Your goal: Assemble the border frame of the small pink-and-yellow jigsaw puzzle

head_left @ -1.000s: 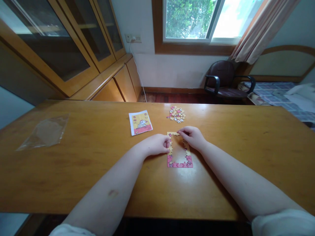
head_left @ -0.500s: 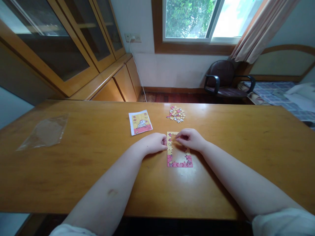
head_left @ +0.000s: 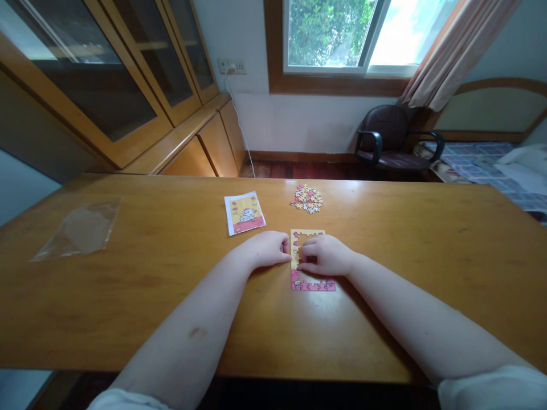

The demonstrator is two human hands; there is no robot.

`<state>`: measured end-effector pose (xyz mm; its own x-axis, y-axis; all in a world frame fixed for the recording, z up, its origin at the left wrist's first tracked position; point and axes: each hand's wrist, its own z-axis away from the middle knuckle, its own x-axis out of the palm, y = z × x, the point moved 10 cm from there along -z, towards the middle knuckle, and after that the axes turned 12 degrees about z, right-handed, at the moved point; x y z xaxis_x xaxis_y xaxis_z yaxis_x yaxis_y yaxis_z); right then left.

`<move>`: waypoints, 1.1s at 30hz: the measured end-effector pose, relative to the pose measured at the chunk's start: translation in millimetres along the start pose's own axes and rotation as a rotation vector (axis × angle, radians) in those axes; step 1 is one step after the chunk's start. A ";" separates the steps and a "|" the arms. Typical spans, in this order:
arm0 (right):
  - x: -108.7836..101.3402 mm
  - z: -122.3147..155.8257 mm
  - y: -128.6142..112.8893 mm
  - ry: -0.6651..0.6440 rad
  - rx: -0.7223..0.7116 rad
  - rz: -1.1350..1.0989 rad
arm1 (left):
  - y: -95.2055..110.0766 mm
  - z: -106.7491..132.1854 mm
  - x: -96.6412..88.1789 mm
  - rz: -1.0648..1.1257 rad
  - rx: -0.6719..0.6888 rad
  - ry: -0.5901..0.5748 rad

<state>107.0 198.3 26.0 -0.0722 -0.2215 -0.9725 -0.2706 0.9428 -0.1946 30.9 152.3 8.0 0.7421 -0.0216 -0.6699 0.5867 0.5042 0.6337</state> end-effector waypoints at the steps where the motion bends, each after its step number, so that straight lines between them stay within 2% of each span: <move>1: 0.2 0.1 0.5 -0.004 0.004 0.001 | 0.0 0.3 0.3 -0.001 0.000 -0.004; 18: 2.8 -2.0 2.6 -0.022 0.039 -0.005 | 2.4 0.1 2.4 -0.102 -0.014 -0.001; 24: -2.5 -0.7 8.3 0.016 0.061 -0.009 | 2.7 -0.4 2.1 -0.070 0.020 0.011; 26: -9.8 1.4 22.5 0.055 0.148 0.029 | 4.5 -0.4 -4.4 -0.057 0.042 0.075; 30: -24.7 11.9 64.4 0.097 0.424 0.125 | 15.6 2.8 -18.4 -0.105 0.154 0.219; 33: -27.9 25.0 94.9 0.067 0.660 0.197 | 20.2 2.1 -10.1 -0.164 0.218 0.173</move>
<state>107.3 300.2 31.4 -0.1245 -0.0250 -0.9919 0.3930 0.9167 -0.0725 35.9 161.0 28.4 0.5769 0.0690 -0.8139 0.7634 0.3089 0.5673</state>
